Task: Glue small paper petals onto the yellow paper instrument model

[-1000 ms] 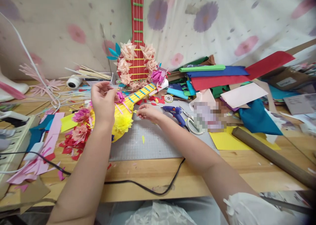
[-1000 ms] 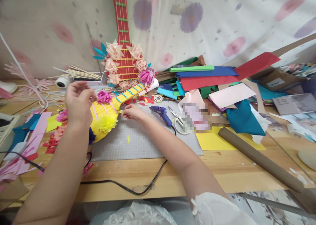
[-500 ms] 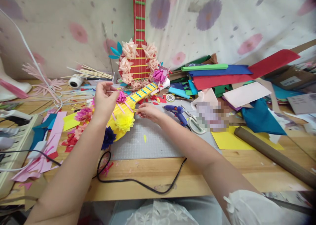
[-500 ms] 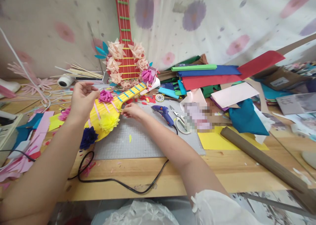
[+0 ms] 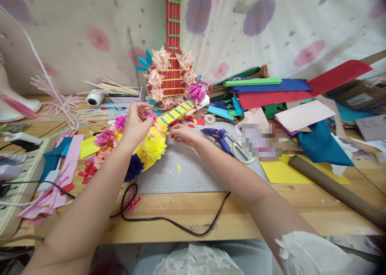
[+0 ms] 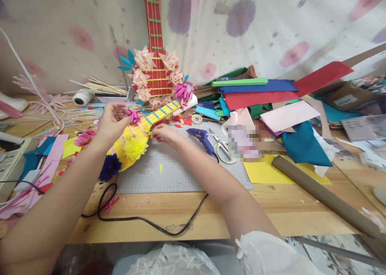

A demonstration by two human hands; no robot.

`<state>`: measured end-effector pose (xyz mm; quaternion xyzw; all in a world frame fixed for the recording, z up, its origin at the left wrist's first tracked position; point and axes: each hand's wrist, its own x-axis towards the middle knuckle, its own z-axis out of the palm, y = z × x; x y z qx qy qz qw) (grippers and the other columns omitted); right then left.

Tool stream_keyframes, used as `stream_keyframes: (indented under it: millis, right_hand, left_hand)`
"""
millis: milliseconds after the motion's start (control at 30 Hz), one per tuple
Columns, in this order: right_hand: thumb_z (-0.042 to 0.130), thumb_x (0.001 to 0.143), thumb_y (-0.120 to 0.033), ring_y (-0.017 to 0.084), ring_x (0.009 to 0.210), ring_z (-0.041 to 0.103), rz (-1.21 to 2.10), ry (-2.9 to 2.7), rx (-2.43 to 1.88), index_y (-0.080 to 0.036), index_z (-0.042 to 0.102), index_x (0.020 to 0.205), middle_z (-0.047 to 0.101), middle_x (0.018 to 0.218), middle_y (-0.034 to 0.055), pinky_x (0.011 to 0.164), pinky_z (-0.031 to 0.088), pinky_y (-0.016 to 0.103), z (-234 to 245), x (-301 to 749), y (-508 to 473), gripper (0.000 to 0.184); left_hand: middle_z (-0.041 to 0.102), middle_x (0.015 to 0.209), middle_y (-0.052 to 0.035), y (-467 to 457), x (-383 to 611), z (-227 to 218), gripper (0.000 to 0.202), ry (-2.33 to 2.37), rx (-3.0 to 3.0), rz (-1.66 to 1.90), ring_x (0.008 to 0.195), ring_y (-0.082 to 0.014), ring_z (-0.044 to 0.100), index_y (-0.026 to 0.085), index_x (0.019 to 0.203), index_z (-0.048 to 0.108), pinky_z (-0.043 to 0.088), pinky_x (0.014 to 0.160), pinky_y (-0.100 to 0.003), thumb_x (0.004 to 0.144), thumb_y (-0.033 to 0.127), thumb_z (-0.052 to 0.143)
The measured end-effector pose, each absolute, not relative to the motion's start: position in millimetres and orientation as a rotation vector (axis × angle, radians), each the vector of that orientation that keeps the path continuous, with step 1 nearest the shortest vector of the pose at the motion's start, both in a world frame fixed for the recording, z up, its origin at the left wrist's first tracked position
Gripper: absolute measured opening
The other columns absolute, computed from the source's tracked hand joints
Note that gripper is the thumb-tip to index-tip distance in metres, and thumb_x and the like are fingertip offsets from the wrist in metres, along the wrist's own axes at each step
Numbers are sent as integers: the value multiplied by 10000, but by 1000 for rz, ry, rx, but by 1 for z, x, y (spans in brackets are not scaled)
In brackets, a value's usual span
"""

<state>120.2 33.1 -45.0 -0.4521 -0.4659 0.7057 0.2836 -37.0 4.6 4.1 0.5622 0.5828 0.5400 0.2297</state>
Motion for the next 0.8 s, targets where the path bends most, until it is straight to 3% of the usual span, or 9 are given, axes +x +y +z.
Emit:
stream_keyframes:
  millis: [233,400,533,633,700,800]
  right_hand:
    - [472,650,-73,57,391,338,1702,-1482,-1193,-190,403,656,439,457,-54,388,229,176,-46,124,45,135]
    - [482,631,-92,59,450,340,1449,-1676,-1191,-192,414,777,403,514,-85,422,236,175,-40,132,52,189]
    - [479,646,-112,58,468,353,1408,-1821,-1091,-196,388,835,423,540,-100,440,255,173,-42,141,58,226]
    - [485,650,-120,66,485,401,1425,-1921,-1011,-200,377,845,475,558,-93,447,276,175,-42,146,63,238]
    - [481,651,-108,70,491,419,1470,-1955,-967,-202,370,842,486,558,-90,455,287,177,-38,147,65,240]
    - [487,645,-79,70,483,424,1526,-1989,-954,-207,359,824,465,536,-96,456,291,177,-28,145,67,255]
  left_hand:
    - [573,853,4,8,-42,1,363,1639,1663,1331,709,-115,559,213,957,467,467,658,-263,619,96,534]
    - [607,987,-32,15,-43,11,330,1484,1850,816,823,-161,599,205,958,512,493,671,-292,634,146,525]
    - [556,1194,-80,25,-39,11,483,1411,1926,459,920,-211,611,220,1105,492,499,648,-298,632,267,580]
    - [588,1147,-88,33,-35,7,572,1389,2039,403,987,-232,594,209,1113,497,492,732,-312,579,338,657]
    - [626,1049,-67,35,-33,5,540,1382,2081,418,914,-221,617,213,1067,522,495,697,-301,562,321,678]
    - [644,914,-34,35,-31,6,424,1418,2002,453,695,-183,635,227,1000,547,475,521,-265,588,231,643]
